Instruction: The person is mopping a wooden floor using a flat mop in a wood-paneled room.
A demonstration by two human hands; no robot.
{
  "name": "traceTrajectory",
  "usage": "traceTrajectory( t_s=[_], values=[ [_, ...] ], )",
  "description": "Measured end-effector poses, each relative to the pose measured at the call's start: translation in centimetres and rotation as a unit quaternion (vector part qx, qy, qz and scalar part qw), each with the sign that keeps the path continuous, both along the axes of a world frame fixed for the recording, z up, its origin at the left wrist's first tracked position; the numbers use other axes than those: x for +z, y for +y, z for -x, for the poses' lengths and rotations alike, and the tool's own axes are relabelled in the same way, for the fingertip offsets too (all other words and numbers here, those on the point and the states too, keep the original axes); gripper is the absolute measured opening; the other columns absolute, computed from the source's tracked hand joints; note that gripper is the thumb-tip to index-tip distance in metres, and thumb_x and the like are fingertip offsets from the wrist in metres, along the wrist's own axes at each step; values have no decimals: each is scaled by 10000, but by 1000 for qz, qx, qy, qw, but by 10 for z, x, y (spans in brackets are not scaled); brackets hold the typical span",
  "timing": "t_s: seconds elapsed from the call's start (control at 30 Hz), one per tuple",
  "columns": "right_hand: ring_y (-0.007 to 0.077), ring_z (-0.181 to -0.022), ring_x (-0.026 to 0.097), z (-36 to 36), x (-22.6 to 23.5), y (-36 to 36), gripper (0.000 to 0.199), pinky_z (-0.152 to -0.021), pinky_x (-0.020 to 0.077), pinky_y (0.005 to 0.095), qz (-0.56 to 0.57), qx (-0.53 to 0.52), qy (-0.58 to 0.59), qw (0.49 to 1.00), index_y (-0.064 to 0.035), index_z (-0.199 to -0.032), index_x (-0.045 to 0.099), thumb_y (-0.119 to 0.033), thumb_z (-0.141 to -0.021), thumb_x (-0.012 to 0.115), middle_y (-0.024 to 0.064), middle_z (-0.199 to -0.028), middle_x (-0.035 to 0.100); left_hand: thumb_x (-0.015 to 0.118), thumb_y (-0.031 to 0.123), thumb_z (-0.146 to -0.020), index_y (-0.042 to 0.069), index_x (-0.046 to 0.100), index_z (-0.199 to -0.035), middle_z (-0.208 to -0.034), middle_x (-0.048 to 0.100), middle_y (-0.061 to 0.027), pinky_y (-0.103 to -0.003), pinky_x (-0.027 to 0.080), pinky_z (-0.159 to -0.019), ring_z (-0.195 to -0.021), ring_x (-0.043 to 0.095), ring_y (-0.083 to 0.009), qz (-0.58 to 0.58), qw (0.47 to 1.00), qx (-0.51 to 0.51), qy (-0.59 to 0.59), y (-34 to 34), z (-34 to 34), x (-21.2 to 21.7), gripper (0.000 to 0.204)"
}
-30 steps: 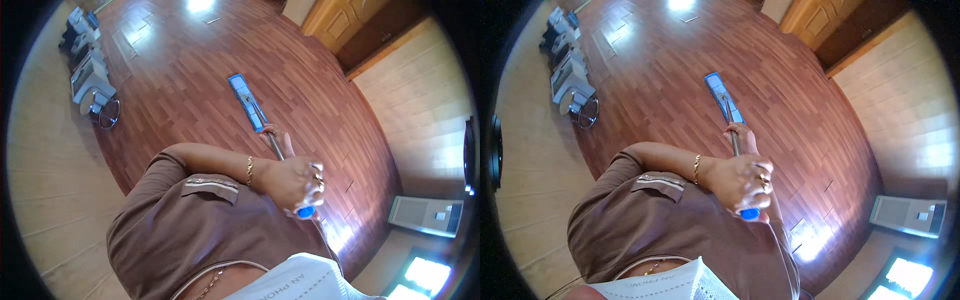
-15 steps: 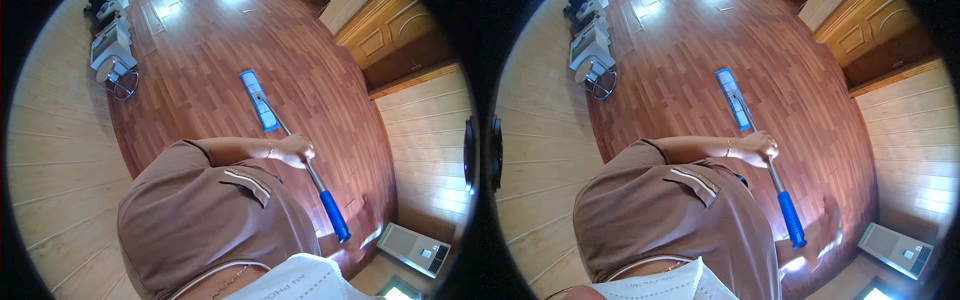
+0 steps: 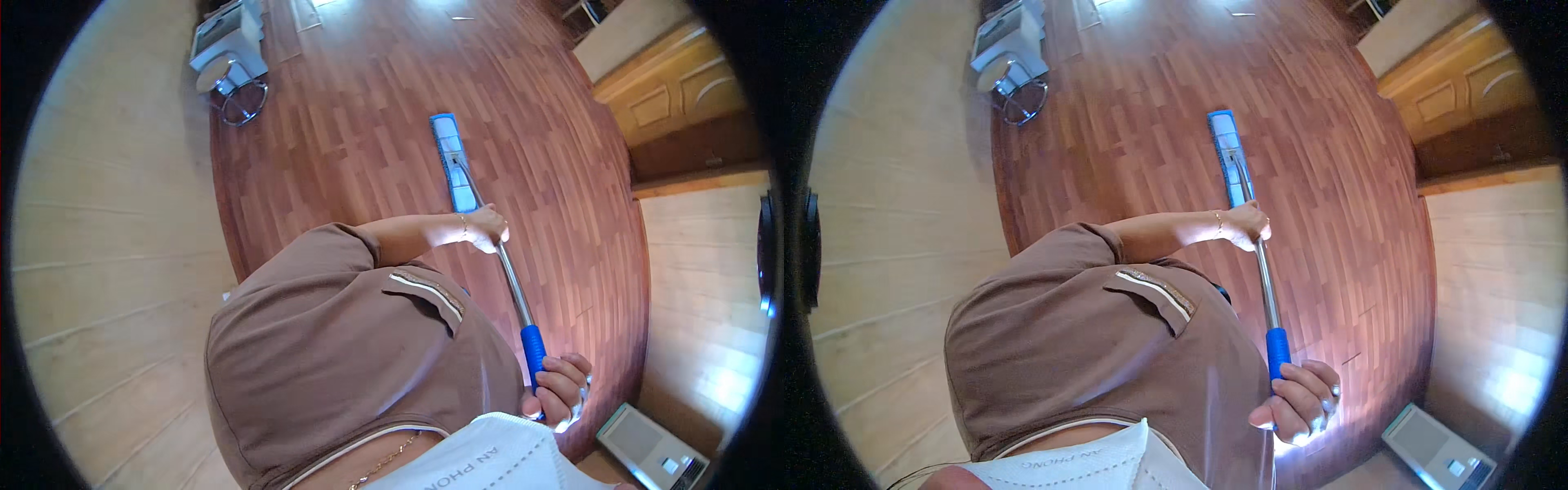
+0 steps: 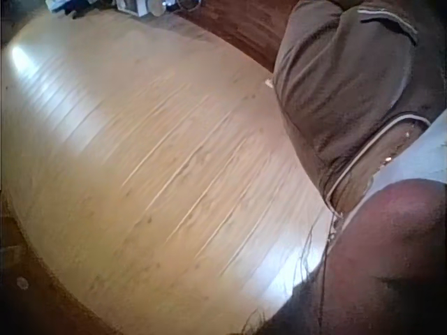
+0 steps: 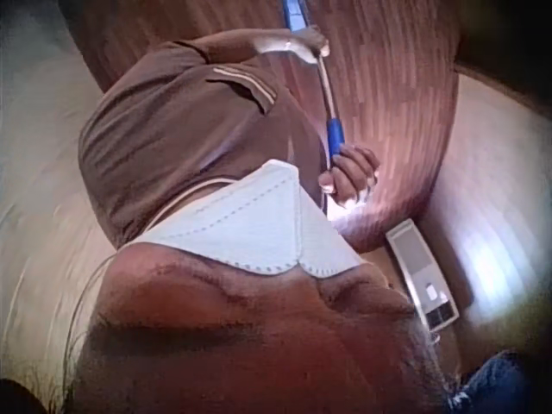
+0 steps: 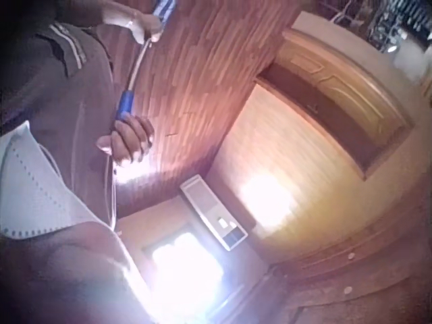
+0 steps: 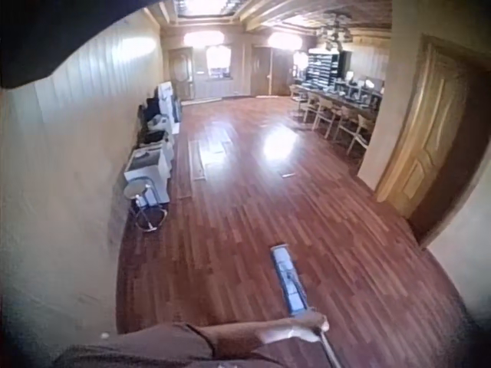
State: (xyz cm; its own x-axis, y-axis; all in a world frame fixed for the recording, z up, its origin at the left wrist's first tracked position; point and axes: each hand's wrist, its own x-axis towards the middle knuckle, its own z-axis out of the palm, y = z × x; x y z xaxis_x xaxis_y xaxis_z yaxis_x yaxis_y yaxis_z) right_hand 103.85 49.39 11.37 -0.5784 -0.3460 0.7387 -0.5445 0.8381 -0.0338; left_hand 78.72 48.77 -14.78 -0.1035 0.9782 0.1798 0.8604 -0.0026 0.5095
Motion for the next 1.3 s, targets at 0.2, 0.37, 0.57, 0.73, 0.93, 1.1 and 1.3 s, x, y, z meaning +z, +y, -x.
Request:
traceTrajectory(
  t_s=[0.2,0.37,0.57,0.73,0.93,1.1,1.3],
  values=[
    [159,-684,636,2,32,69,386,-633,530,327,40,105,-73,991,-136,-874,449,-501,-884,574,13,-751,580,656,236,-698,129,589,-640,-639,591,-74,-434,382,-749,-721,606,-287,-47,995,86,-26,0,-13,14,139],
    [275,-821,695,10,52,148,644,-749,577,418,150,318,-176,919,-107,-1125,473,-565,-724,685,136,-892,667,637,304,-775,132,558,-575,-656,605,-77,-448,400,-702,-728,616,-290,-13,972,236,-18,0,-34,42,276],
    [241,-693,627,16,46,198,667,-745,498,457,486,336,-70,803,-113,-1222,460,-540,-767,698,102,-806,636,616,320,-813,108,607,-685,-702,635,-94,-462,450,-738,-762,639,-315,-48,890,452,-26,35,-57,83,248],
    [184,-604,512,22,83,238,206,-738,426,432,519,328,-183,768,-93,-940,503,-189,-865,669,38,-658,530,612,214,-777,120,611,-798,-872,645,-118,-478,456,-711,-895,635,-315,-127,807,533,-220,48,-58,53,97],
    [220,-549,533,72,118,262,63,-644,436,402,383,473,-332,721,-21,-724,621,-40,-664,629,78,-606,566,548,148,-813,101,559,-897,-947,609,-138,-502,448,-704,-911,613,-338,56,813,580,-8,11,-74,121,96],
    [224,-482,503,107,138,263,90,-572,436,370,361,574,-367,636,-22,-680,647,-75,-611,671,64,-540,522,559,128,-794,99,570,-871,-873,634,-127,-467,458,-734,-896,631,-317,79,843,533,-8,-2,-88,176,83],
    [167,-441,521,107,157,266,203,-520,450,336,278,660,-415,561,3,-785,731,-174,-693,692,43,-520,553,556,110,-780,99,584,-816,-812,652,-115,-433,477,-724,-818,660,-295,76,899,428,-45,0,-119,155,46]
  ],
)
